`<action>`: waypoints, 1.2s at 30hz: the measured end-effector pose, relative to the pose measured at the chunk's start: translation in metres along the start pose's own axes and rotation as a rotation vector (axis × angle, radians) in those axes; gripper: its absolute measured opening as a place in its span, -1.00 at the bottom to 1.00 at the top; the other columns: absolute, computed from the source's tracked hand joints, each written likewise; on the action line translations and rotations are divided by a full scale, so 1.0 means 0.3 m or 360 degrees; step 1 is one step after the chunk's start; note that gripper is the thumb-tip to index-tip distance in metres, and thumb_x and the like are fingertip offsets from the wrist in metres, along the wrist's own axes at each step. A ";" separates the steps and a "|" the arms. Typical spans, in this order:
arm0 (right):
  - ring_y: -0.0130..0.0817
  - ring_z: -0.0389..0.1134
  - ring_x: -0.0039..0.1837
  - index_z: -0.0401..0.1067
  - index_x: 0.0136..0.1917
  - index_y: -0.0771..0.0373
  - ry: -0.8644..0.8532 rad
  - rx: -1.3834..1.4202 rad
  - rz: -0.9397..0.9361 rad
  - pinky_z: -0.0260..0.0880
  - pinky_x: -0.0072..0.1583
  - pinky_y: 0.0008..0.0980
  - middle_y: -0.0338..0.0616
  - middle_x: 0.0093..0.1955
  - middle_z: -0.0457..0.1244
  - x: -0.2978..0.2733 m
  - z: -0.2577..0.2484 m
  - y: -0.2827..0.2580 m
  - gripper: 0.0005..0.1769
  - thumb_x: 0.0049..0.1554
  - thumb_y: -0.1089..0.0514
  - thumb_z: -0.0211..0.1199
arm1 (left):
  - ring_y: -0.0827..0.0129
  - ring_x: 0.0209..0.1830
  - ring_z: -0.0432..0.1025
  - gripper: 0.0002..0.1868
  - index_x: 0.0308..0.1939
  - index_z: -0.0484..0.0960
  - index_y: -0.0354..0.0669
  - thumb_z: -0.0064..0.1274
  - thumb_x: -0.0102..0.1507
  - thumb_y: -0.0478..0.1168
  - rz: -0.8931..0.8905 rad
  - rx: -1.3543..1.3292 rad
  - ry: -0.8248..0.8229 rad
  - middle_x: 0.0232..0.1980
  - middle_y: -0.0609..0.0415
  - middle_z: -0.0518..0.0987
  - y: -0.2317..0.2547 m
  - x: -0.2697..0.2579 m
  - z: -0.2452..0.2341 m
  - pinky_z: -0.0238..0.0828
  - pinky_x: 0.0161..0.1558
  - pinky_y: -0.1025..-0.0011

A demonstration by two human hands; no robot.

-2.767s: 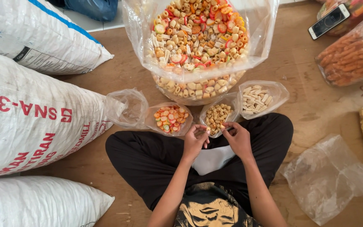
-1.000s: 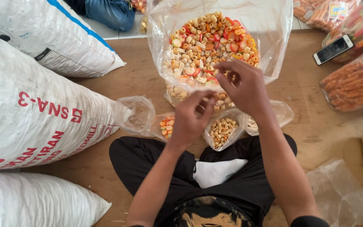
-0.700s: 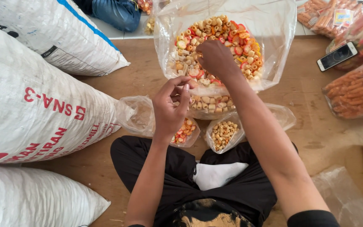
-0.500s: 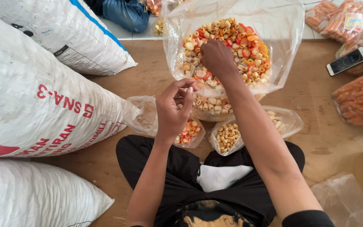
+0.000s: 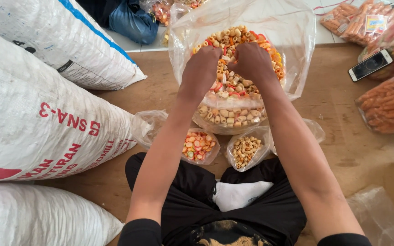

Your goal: The person sits on the floor and sorts colorful ring-shaped snacks from a large transparent bag into smaller plastic bags. They use both hands to pick and place the snacks, occasionally adjusting the bags to maintain separation of snack types.

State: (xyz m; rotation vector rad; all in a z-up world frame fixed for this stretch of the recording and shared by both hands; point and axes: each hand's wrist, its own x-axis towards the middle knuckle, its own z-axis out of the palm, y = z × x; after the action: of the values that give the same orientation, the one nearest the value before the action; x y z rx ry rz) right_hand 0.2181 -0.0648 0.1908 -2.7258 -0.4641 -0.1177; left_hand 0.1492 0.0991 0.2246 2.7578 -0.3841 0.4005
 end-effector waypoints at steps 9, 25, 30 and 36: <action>-0.11 0.30 -0.05 0.42 -0.16 0.19 0.0174 0.0169 -0.0199 0.27 -0.15 -0.08 -0.12 -0.13 0.34 -0.129 -0.110 -0.014 -0.80 0.12 0.02 0.27 | 0.18 -0.27 0.59 -0.79 -0.19 0.69 -0.10 0.22 0.17 -0.47 -0.0488 0.0505 -0.0132 -0.18 -0.08 0.58 -0.068 0.124 0.304 0.61 -0.36 0.30; -0.51 0.17 -0.33 0.51 0.00 0.29 0.0243 0.1463 -0.0307 0.22 -0.27 -0.55 -0.16 -0.31 0.27 -0.722 -0.064 0.119 -0.72 0.03 0.19 0.44 | -0.31 -0.07 0.53 -0.84 -0.05 0.59 -0.38 0.04 0.28 -0.43 0.0173 -0.0558 0.0386 -0.14 -0.27 0.54 0.124 -0.192 0.072 0.56 -0.10 -0.11; -0.49 0.24 -0.33 0.58 0.04 0.26 -0.0129 0.1489 0.0407 0.24 -0.25 -0.53 -0.20 -0.38 0.30 -0.878 0.229 0.272 -0.76 0.09 0.17 0.38 | 0.18 -0.18 0.60 -0.82 -0.01 0.66 -0.05 0.20 0.30 -0.26 0.0552 -0.1118 0.0264 -0.07 0.07 0.66 0.202 -0.499 0.242 0.59 -0.13 0.28; -0.26 0.42 -0.22 0.58 0.00 0.32 -0.0234 0.1183 0.0711 0.37 -0.11 -0.28 -0.02 -0.27 0.46 -0.916 0.481 0.360 -0.71 0.10 0.07 0.39 | 0.23 -0.41 0.59 -0.82 -0.02 0.68 -0.19 0.21 0.31 -0.27 0.0005 -0.1361 -0.0079 -0.08 0.00 0.68 0.185 -0.714 0.546 0.58 -0.40 0.38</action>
State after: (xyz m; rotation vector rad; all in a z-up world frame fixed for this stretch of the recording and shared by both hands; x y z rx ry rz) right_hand -0.0019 -0.1888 -0.0194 -2.0368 0.0769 0.3138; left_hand -0.0286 0.0364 0.0238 1.9327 -0.4413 0.1159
